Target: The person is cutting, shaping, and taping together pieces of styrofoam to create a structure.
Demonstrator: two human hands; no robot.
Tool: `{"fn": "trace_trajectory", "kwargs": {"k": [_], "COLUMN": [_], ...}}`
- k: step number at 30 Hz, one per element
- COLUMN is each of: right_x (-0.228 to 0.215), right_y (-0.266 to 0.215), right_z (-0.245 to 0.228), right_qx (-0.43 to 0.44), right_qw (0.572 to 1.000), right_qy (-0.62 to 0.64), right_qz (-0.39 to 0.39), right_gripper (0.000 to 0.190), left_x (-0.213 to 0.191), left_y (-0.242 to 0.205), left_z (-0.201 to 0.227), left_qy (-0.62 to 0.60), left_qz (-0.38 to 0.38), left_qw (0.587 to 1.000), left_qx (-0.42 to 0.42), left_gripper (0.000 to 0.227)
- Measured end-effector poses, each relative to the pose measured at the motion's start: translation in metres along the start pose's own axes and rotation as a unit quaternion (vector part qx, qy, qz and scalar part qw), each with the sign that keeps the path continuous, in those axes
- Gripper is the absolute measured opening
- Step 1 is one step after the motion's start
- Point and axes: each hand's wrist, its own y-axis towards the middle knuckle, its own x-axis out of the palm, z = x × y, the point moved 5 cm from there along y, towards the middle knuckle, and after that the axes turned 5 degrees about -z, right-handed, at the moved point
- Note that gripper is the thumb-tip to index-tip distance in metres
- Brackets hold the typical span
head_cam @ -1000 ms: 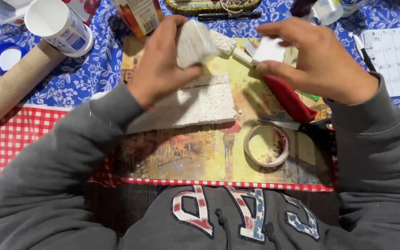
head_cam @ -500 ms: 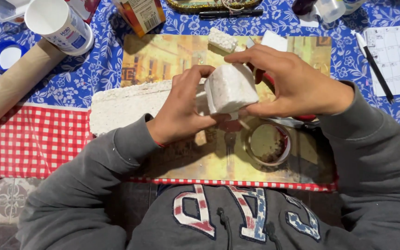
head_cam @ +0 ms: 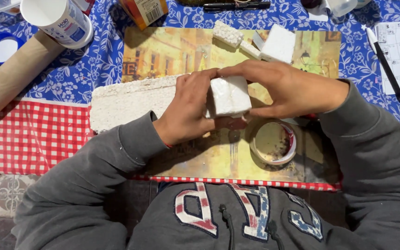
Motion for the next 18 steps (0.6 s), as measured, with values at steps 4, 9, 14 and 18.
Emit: {"fn": "trace_trajectory", "kwargs": {"k": [4, 9, 14, 18], "right_x": [0.0021, 0.0007, 0.0018, -0.0007], "right_y": [-0.0001, 0.0013, 0.0013, -0.0022], "right_z": [0.0079, 0.0058, 0.0074, 0.0076], "right_qx": [0.0, -0.01, 0.001, 0.011], "right_qw": [1.0, 1.0, 1.0, 1.0], "right_qy": [-0.011, 0.001, 0.003, 0.02], "right_qz": [-0.009, -0.017, -0.015, -0.014], "right_gripper": [0.085, 0.094, 0.087, 0.085], "left_x": [0.0051, 0.0054, 0.0049, 0.0053], "left_y": [-0.0033, -0.0039, -0.0021, -0.0021], "left_z": [-0.002, -0.0021, -0.001, -0.0026], "left_qy": [0.026, 0.023, 0.013, 0.019], "left_qz": [-0.021, -0.012, -0.026, -0.028], "left_qw": [0.999, 1.0, 1.0, 0.999], "left_qx": [0.015, 0.017, -0.003, 0.007], "left_gripper": [0.093, 0.09, 0.095, 0.093]}}
